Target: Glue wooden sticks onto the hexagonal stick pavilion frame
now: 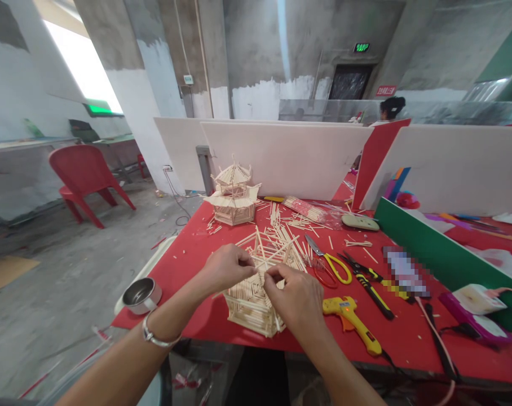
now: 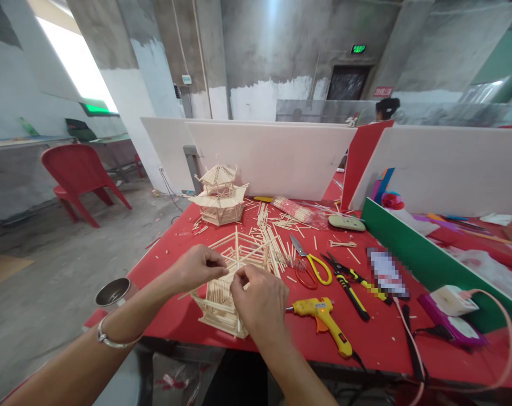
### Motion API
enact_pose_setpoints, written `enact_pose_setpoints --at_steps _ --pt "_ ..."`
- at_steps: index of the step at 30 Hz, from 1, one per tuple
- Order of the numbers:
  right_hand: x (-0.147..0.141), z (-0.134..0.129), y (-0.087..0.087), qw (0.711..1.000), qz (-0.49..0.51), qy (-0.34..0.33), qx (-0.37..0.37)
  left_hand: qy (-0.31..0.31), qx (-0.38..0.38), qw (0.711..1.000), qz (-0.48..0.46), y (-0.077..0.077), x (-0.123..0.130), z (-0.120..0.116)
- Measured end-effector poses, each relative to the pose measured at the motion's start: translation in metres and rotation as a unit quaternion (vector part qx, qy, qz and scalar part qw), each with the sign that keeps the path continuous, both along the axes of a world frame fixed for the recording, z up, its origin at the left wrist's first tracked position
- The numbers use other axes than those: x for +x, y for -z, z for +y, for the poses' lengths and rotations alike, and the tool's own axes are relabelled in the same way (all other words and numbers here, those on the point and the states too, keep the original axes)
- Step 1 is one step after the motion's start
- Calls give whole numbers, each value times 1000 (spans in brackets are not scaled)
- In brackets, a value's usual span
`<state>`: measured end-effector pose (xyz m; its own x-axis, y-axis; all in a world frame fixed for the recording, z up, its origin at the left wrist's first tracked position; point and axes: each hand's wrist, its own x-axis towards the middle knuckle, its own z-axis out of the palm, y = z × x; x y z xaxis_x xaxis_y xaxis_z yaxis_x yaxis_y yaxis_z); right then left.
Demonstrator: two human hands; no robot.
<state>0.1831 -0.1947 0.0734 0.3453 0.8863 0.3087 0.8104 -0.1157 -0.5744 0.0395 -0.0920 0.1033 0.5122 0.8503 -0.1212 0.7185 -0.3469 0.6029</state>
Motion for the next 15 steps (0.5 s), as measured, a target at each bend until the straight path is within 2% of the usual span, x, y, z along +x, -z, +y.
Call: enact_pose_setpoints --at_steps 15 --pt "1 0 1 1000 -5 -1 8 8 2 1000 -14 1 0 1"
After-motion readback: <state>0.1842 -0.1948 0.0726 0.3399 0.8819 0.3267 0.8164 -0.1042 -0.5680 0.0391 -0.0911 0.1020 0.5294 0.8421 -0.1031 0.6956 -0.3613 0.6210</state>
